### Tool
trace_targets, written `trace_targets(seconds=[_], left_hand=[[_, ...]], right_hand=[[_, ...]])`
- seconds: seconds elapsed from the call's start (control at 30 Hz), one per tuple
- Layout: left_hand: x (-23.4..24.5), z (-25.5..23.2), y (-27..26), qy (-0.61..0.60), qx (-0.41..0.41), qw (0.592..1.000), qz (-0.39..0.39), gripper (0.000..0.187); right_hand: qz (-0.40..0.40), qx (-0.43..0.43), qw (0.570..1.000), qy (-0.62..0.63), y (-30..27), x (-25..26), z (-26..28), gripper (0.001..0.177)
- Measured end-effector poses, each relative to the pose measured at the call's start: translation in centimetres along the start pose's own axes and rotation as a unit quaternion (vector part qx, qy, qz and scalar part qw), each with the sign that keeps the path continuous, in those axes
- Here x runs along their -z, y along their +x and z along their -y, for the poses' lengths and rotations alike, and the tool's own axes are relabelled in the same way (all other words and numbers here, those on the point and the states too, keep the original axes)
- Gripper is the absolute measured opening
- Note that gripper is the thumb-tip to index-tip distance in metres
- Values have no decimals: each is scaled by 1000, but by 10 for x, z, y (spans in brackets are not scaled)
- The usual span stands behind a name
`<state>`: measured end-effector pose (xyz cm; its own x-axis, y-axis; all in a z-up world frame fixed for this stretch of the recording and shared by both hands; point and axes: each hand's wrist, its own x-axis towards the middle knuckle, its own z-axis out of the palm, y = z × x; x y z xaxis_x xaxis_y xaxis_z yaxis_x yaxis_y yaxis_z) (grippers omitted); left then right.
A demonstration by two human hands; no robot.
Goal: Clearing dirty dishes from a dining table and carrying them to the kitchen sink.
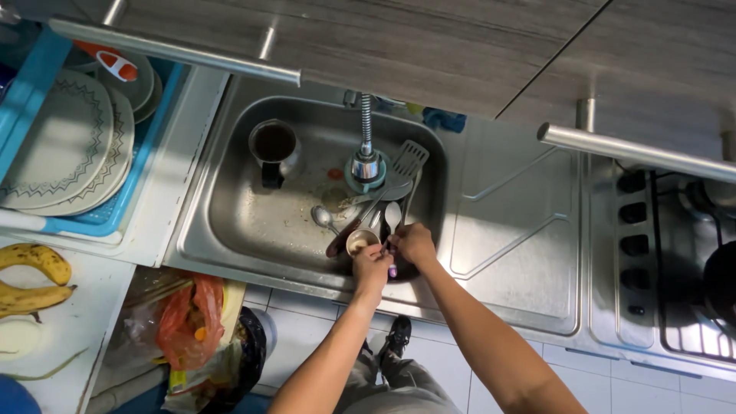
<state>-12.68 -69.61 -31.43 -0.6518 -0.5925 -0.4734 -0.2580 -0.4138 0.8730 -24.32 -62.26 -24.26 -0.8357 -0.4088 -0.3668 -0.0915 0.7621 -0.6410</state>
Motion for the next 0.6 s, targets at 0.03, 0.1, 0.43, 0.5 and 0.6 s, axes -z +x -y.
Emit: trace_targets(seconds=[0.03, 0.1, 0.43, 0.5, 0.6], left_hand=[[3, -18, -10, 1, 0, 1000, 3, 44], [10, -52, -32, 50, 92, 994, 12, 49], [-12, -160, -133, 66, -141, 976, 155, 44], [-28, -189, -160, 45, -136, 968, 208, 45], [-50, -210, -191, 43, -149, 949, 273, 43]], right_hand=[[-2, -2, 1000, 1, -2, 5, 3, 23], [12, -40, 999, 1, -7, 14, 7, 28], [-41, 49, 940, 336, -156, 104, 46, 43], [-81, 25, 920, 383, -190, 129, 58, 51], [-117, 60, 888, 441, -230, 156, 54, 55]])
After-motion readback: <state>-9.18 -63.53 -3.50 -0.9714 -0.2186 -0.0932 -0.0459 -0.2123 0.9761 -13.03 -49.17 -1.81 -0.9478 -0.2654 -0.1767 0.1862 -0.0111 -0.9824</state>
